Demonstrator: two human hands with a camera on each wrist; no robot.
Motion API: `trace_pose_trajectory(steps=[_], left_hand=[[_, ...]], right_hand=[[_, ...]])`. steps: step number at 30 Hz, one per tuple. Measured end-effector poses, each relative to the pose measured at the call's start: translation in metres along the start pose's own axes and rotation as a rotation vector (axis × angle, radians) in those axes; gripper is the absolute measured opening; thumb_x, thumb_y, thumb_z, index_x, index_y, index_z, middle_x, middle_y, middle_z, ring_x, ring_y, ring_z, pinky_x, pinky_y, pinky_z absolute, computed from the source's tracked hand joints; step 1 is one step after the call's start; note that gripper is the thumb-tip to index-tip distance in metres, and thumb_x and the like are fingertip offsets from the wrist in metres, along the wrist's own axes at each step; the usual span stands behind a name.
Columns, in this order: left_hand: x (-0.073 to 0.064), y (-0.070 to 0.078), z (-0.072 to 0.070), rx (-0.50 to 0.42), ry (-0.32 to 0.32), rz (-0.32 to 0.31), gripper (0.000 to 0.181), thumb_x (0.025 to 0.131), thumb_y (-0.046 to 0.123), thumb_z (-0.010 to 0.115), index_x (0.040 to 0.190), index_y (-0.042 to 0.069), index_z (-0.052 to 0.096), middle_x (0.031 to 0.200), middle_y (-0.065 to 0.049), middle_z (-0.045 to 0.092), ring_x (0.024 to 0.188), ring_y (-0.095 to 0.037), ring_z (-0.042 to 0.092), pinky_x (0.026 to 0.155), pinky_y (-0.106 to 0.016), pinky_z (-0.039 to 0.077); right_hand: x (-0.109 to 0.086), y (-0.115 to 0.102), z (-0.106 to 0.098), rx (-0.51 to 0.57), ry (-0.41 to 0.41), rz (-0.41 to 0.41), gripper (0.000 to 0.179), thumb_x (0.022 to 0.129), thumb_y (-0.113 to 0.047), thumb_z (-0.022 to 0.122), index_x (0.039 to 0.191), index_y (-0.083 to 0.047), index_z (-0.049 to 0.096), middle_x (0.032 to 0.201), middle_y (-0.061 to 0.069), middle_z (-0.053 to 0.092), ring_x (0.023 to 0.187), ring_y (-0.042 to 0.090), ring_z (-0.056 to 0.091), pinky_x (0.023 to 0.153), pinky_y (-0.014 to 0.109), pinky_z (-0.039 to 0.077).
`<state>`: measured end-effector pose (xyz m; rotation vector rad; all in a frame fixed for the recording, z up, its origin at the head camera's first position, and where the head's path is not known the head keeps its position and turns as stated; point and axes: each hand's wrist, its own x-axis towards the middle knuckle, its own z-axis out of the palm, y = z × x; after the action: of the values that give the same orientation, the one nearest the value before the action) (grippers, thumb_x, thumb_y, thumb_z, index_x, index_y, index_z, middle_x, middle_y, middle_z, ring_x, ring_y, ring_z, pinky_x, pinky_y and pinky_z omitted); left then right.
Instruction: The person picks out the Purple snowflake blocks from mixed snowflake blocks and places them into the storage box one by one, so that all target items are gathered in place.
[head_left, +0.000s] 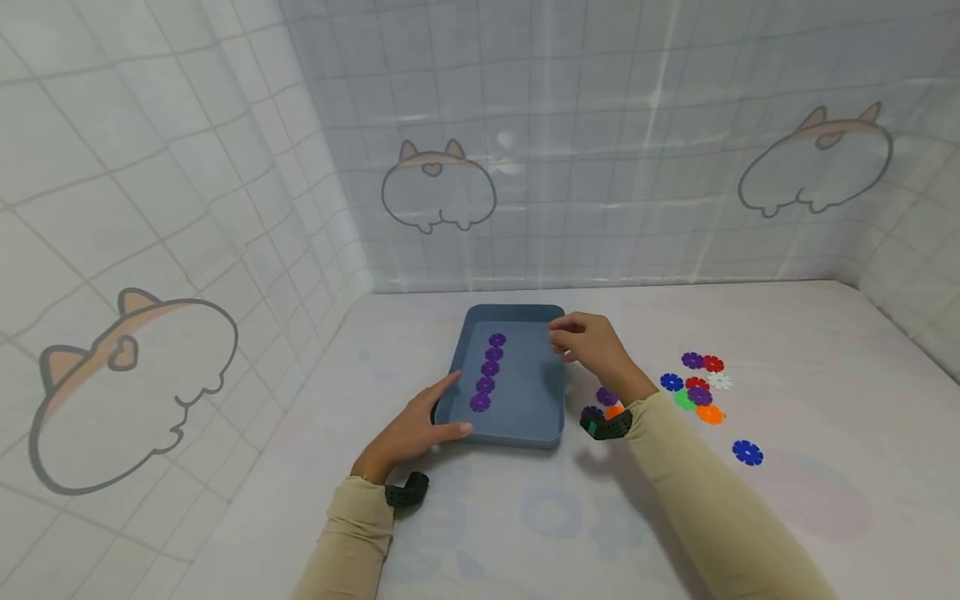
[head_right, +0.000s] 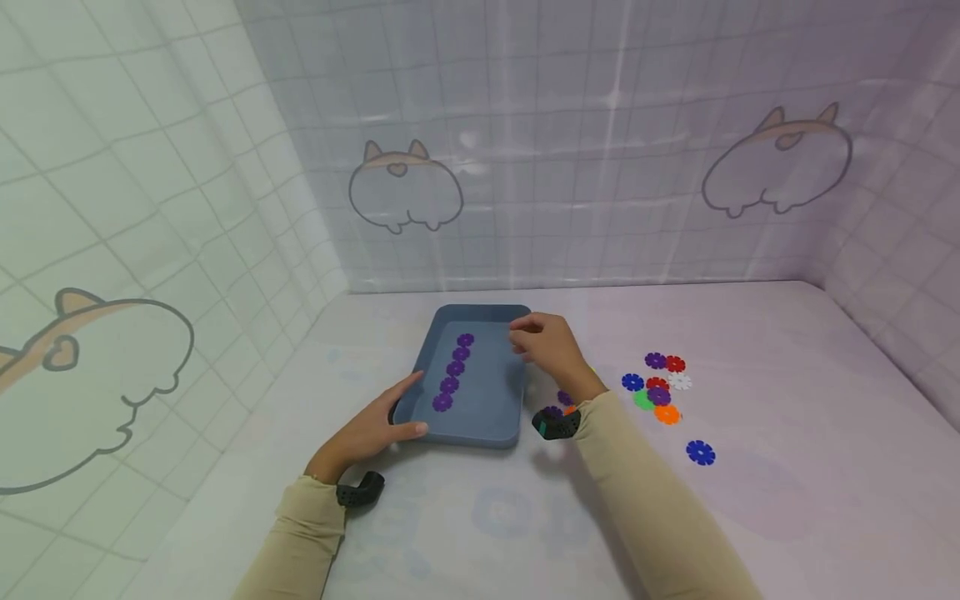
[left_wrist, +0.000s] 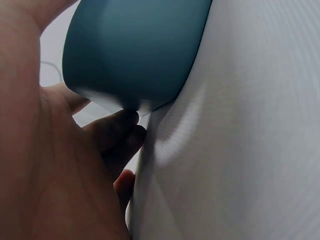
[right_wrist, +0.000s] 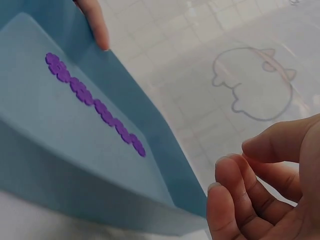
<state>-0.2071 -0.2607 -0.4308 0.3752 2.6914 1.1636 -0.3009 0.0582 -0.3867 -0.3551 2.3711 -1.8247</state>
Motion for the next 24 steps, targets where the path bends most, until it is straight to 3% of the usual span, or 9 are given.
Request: trace_pose_trajectory(steps=[24], left_hand=[[0.001, 0.000, 0.001, 0.000, 0.006, 0.003, 0.093, 0.088, 0.054, 0.071, 0.162, 0.030, 0.021, 0.165, -0.008, 0.020, 0.151, -0.034, 0.016, 0.115, -0.064, 0.019]], right_hand=[[-0.055, 0.024, -0.057, -0.129, 0.021, 0.085, 0.039, 0.102, -0.026, 0.060, 0.131, 0.000, 0.062, 0.119, 0.020, 0.065, 0.103, 0.031, 0.065, 0.088, 0.039, 0.055]])
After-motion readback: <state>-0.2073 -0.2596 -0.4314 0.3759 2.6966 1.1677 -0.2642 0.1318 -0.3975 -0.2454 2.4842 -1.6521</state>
